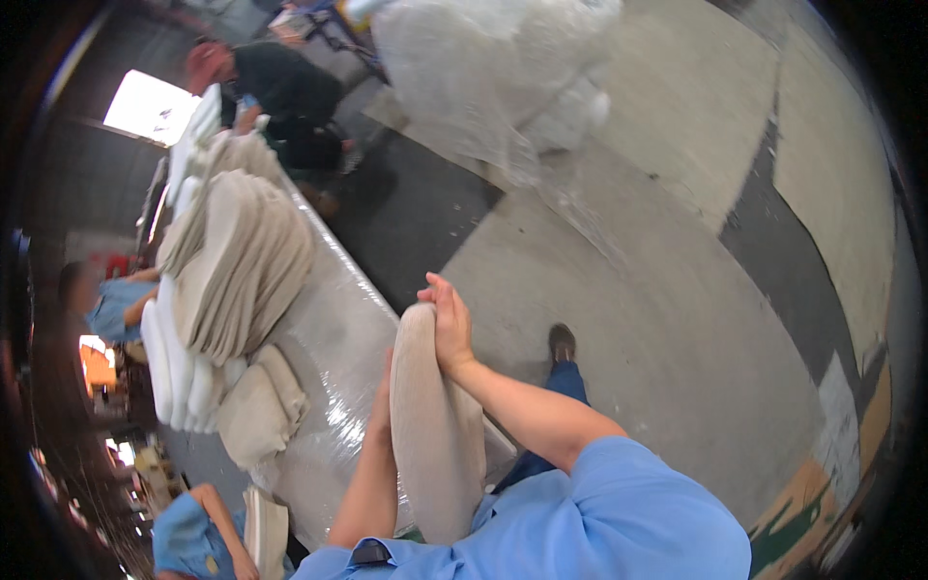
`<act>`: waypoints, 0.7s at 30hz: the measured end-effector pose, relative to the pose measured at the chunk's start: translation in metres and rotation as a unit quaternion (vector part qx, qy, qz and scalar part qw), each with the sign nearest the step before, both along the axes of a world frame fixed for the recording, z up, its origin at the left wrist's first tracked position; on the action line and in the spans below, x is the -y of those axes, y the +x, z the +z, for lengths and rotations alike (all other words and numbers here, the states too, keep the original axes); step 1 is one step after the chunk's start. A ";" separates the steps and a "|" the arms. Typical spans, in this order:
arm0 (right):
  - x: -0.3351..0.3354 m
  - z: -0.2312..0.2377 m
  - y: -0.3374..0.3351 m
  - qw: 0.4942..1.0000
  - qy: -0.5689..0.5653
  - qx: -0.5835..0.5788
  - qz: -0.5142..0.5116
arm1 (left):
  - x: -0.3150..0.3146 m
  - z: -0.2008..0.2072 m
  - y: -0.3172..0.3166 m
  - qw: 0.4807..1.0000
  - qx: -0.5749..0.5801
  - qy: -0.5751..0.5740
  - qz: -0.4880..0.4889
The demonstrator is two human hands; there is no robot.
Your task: The person folds beige fabric cushions one at a time and stacks them on a table. They occasionally pick up white foam inserts and place them on the table. The person works alongside other workers in a factory setting.
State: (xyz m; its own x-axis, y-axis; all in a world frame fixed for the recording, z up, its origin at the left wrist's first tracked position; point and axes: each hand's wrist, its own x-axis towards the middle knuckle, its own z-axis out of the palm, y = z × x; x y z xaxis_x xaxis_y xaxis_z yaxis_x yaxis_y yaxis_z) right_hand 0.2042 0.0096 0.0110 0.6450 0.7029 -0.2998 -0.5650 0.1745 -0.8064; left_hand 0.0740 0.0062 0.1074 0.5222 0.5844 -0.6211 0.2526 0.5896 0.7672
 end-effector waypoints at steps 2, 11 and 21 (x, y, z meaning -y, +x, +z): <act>-0.037 0.008 0.000 0.998 -0.015 0.049 0.042 | -0.028 -0.016 -0.010 0.998 -0.021 -0.009 0.055; -0.067 -0.008 0.001 0.969 0.008 -0.051 0.241 | -0.041 -0.021 -0.007 0.990 0.076 0.054 0.108; -0.074 0.025 0.030 0.965 0.102 -0.107 0.215 | -0.119 -0.069 0.014 0.986 0.140 0.075 0.046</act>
State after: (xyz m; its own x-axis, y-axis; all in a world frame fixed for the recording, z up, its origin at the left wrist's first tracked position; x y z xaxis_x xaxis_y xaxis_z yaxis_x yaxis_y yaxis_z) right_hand 0.2346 0.0838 0.0362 0.2181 0.9504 -0.2215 -0.7707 0.0285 -0.6366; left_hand 0.0884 0.1253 0.0379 0.6022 0.7113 -0.3624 -0.0305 0.4741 0.8799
